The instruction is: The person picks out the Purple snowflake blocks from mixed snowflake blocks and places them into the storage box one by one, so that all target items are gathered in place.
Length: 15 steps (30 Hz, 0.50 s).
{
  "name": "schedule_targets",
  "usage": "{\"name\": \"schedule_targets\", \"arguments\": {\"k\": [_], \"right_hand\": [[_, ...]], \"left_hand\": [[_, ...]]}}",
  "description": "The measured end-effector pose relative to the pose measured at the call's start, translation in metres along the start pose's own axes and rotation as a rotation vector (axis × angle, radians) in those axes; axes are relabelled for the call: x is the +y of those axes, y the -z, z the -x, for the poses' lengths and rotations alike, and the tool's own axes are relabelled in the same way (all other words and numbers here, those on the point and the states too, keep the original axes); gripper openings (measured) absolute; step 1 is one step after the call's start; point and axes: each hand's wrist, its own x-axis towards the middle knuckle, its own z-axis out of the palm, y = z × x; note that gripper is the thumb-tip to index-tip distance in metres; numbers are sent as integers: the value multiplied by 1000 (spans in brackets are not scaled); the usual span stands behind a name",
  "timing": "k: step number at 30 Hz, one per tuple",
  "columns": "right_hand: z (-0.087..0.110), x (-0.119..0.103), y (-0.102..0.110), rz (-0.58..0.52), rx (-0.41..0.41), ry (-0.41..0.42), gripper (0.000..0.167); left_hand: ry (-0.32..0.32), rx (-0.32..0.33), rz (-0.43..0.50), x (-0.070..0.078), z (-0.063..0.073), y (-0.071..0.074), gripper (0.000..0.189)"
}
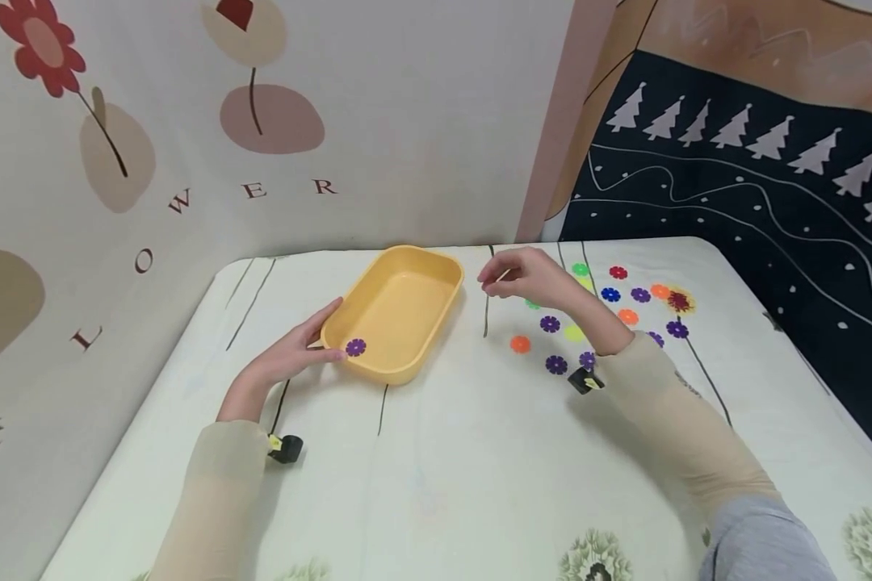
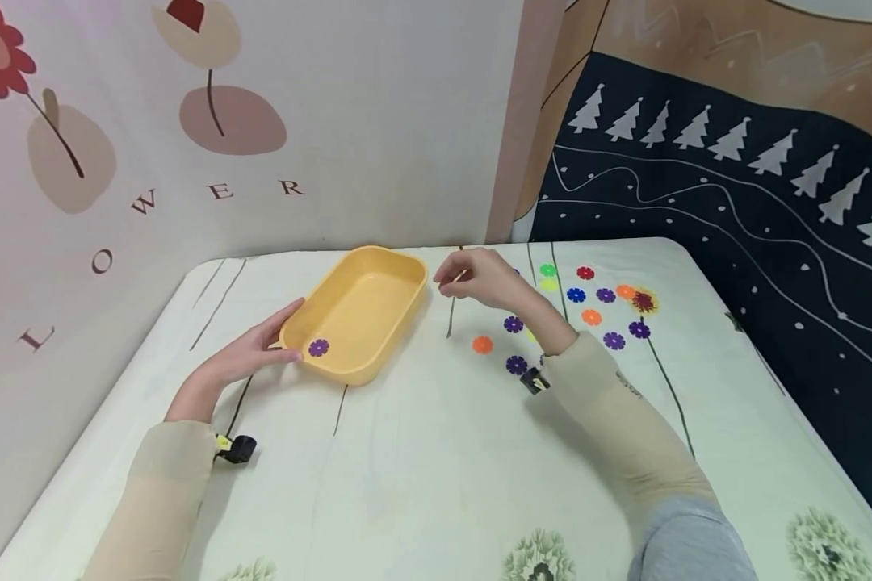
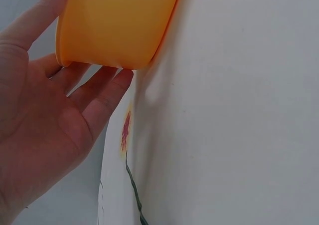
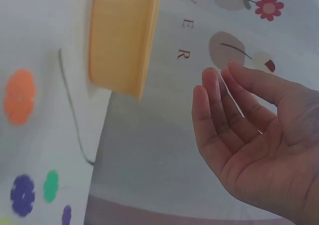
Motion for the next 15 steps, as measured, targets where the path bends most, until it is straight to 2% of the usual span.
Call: {"name": "schedule_targets", "arguments": {"k": [15], "right_hand": [[29, 52, 15, -8, -7, -107, 28]], "left_hand": [[-8, 3, 4, 1, 1, 0, 92]]}}
